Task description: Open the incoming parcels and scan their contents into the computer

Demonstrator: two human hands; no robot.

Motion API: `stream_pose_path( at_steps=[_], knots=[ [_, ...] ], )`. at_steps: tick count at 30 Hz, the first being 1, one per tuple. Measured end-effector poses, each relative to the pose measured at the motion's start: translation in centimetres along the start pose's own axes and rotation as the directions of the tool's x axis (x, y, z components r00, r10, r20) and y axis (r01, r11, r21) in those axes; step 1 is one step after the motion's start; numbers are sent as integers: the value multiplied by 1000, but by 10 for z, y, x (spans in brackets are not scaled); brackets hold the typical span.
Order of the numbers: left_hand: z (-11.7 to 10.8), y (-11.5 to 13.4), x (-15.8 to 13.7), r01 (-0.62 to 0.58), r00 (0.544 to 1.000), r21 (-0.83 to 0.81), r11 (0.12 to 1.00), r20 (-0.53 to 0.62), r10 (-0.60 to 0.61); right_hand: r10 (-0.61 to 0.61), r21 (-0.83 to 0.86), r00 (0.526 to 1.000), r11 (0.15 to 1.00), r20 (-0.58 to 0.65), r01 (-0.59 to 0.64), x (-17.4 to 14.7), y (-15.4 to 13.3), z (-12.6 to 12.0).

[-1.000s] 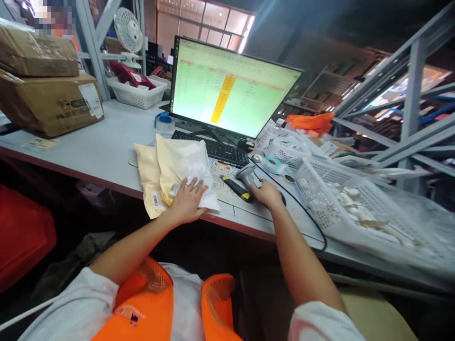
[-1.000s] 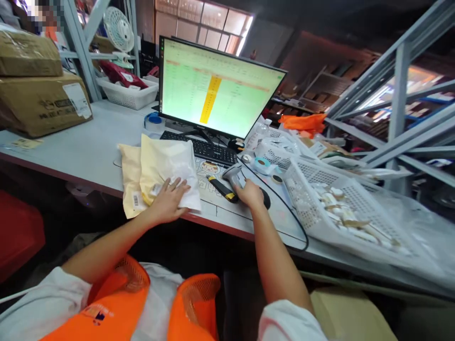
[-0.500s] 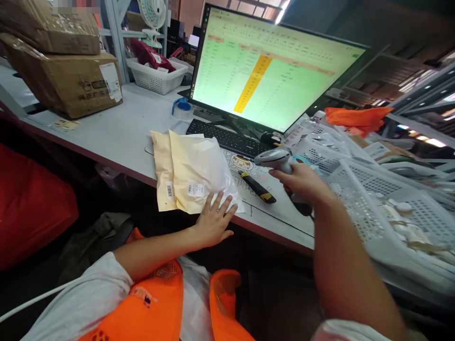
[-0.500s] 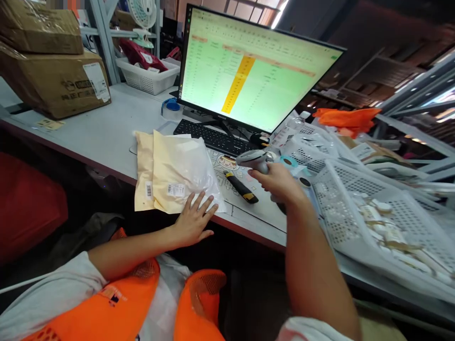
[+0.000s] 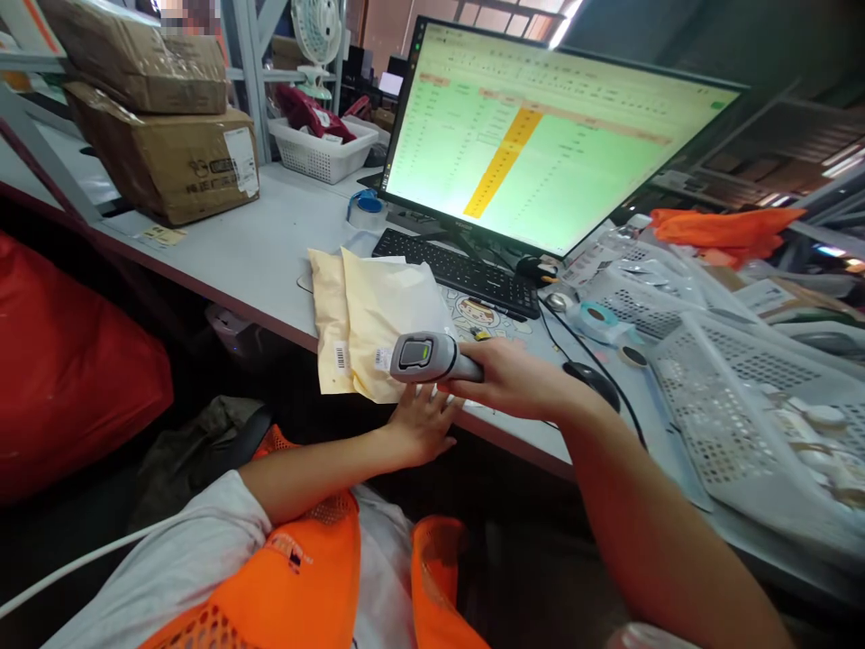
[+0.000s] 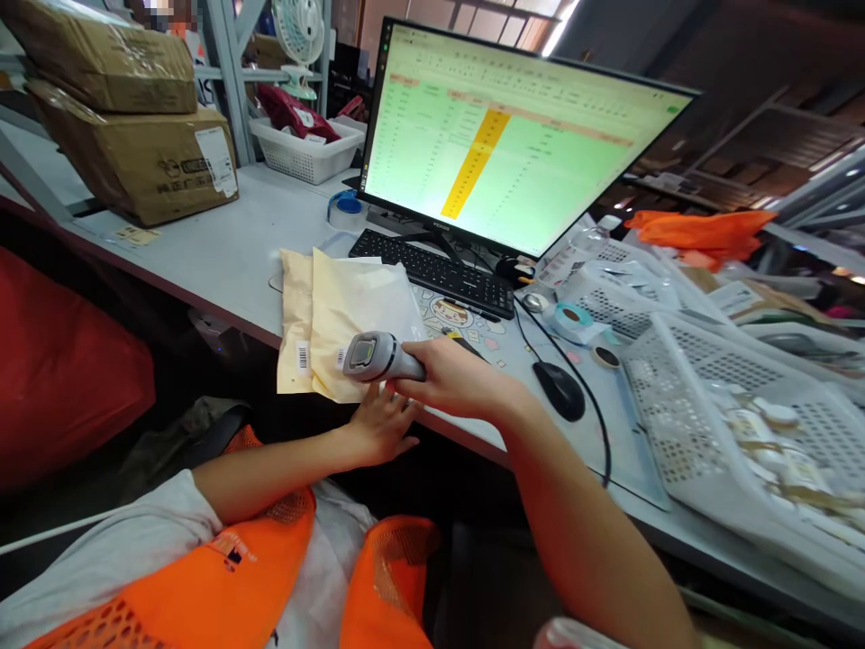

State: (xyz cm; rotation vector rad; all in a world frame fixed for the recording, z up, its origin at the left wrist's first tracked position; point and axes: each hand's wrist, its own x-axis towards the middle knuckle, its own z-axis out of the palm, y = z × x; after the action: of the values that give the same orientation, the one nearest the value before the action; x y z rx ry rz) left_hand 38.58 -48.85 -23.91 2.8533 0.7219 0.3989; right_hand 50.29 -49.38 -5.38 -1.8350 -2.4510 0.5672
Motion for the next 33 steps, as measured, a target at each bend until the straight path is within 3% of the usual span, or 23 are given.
stream_pose_path(
  at_steps=[4,10,18,21,24,27,30,33],
  knots=[
    [-3,3,4,-33,999,-22,999,-18,33,-33,10,999,999,8,33,6,-15,-9],
    [-6,7,6,-22,999,-23,999,-47,21,-66,-24,991,997,118,69,31,-43,-16],
    [-1,7,7,-19,995,16,1000,-94,20,-79,-46,984,995,160,87,44,-47,-13],
    [-2,7,7,-22,993,53,998,-113,28,-50,-8,994,999,99,51,37,-35,-18],
    [-2,5,5,-43,989,91,995,-138,55,81,-10,993,997,-89,-82,26,-2,-22],
    [-2,3,3,-61,984,108,992,-162,78,303,-19,908,947,-289,-322,12,48,-19],
    [-1,4,4,-59,985,109,992,-155,76,520,-41,754,812,-402,-582,-1,104,-4],
    [1,4,5,-62,986,104,993,-147,77,662,-37,603,659,-446,-751,-13,151,20]
  ],
)
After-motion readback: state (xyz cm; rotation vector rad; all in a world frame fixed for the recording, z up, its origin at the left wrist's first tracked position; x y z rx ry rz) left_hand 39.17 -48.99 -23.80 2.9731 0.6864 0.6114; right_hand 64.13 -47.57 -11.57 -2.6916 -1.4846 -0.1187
